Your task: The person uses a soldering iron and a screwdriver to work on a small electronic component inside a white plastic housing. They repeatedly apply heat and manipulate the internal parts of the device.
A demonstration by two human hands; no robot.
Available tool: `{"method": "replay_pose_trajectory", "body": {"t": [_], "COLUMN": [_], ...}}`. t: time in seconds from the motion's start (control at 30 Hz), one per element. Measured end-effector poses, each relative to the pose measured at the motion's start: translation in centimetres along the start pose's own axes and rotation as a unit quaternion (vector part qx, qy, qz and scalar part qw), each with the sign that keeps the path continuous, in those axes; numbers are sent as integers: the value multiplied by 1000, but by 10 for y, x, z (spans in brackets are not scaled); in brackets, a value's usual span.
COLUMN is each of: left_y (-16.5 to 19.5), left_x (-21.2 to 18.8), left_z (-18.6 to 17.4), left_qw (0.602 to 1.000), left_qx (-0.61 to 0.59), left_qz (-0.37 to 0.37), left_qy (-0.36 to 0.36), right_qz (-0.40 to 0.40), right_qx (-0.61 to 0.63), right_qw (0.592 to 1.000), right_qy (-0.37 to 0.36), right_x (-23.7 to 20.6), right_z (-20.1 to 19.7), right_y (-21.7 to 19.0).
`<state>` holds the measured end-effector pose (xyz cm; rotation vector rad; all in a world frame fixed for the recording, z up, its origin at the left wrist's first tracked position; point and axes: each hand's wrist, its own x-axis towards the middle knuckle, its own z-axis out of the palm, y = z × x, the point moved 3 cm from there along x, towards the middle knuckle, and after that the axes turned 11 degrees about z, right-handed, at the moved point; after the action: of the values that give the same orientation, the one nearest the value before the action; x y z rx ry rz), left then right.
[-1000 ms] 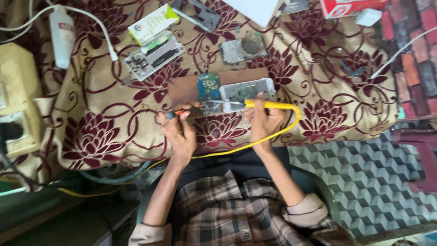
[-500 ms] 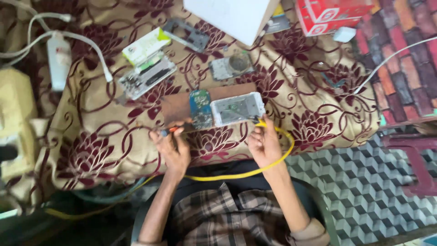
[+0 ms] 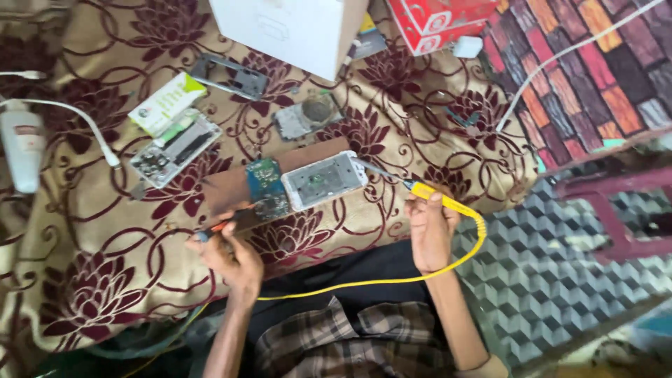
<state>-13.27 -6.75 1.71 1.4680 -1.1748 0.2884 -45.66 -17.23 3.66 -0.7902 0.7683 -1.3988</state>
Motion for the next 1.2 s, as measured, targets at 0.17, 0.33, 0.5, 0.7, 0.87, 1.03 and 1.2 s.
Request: {"method": "replay_pose_trajectory", "body": {"t": [0.17,0.33,0.5,0.7,0.87,1.03,1.2], "left_y": [53,88,93,84,78,75,68], "left_x": [25,44,42,32,34,37,36], "left_z": [28,64,92,107,109,106,98], "left_qw": [993,982,978,974,979,977,976], "left_qx": [-113,-127,-127,-19,-48,-33,-103], "left_qz": [4,90,111,150,143,124,43], "left_qy": [-32,-107,-125,-168,-138,-168,-189], "right_qz": [29,39,50,59,49,58,80], "right_qx": [4,-2,-32,-63,-66,-45,-24], "right_qw": [999,998,997,993,993,994,996], "right_qy": [-22,-47,-49,-75,-87,-81,-44], "right_x": [34,63,66,64,66,70,76], "right_z": [-1,4,6,0,2,2,-13], "right_y": [-8,-13,-15,-19,-24,-21,-15]}}
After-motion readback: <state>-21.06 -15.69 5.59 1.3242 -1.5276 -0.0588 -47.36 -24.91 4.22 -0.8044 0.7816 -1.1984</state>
